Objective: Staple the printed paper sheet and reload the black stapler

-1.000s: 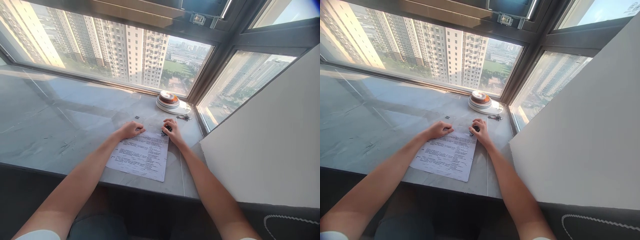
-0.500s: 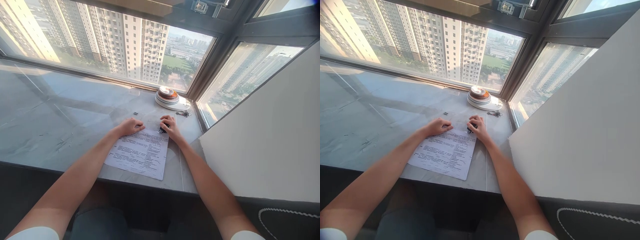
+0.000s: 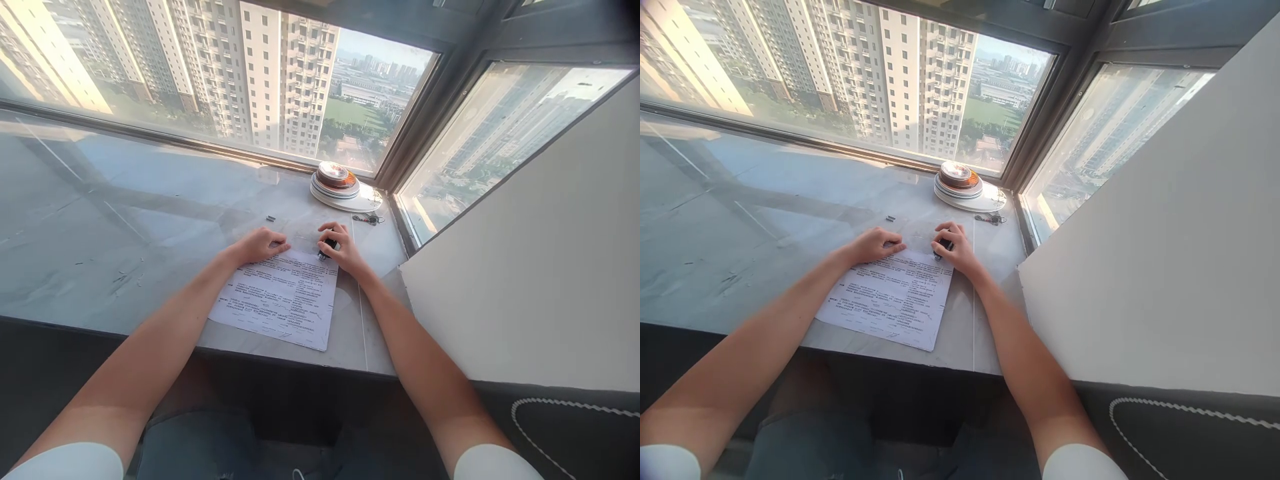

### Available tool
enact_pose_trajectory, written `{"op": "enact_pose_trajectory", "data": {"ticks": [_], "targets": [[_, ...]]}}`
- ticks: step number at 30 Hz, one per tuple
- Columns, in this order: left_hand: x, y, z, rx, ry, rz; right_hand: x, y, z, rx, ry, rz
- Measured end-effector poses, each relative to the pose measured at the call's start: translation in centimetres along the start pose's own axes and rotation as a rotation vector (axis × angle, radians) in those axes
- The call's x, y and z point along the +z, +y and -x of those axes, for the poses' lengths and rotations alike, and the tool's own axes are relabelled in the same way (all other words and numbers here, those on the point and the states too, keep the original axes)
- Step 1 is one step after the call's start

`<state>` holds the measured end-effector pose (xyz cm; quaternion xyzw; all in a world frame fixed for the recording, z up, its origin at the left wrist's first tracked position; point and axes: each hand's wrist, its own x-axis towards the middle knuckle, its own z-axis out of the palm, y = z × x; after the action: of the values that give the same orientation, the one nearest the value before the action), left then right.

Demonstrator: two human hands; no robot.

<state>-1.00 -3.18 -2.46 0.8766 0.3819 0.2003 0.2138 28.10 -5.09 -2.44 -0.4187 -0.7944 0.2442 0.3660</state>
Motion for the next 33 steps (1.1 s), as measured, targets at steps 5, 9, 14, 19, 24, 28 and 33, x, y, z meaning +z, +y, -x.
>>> {"op": "enact_pose_trajectory", "data": {"ticks": [5, 9, 14, 19, 24, 28, 33], "targets": [[0.2, -0.2, -0.1, -0.013, 0.006, -0.053, -0.1, -0.1, 0.1, -0.021, -0.011, 0.012], [0.3, -0.3, -0.1, -0.019, 0.007, -0.056, 0.1, -0.2, 0.1, -0.039, -0.009, 0.030], [0.3, -0.3, 0.0, -0.023, 0.012, -0.039, 0.4, -0.1, 0.0, -0.043, 0.001, 0.056], [0.4, -0.4, -0.1, -0.029, 0.025, -0.018, 0.6, -0.2, 0.0, -0.052, 0.010, 0.058], [0.4, -0.4, -0.1, 0.000, 0.033, 0.000, 0.7, -0.1, -0.1, -0.061, 0.012, 0.063], [0.3, -0.4, -0.1, 0.006, 0.022, -0.008, 0.9, 0.2, -0.1, -0.071, 0.023, 0.076], [0.4, -0.5, -0.1, 0.006, 0.016, -0.050, 1.2, 0.3, 0.1, -0.101, 0.033, 0.119]]}}
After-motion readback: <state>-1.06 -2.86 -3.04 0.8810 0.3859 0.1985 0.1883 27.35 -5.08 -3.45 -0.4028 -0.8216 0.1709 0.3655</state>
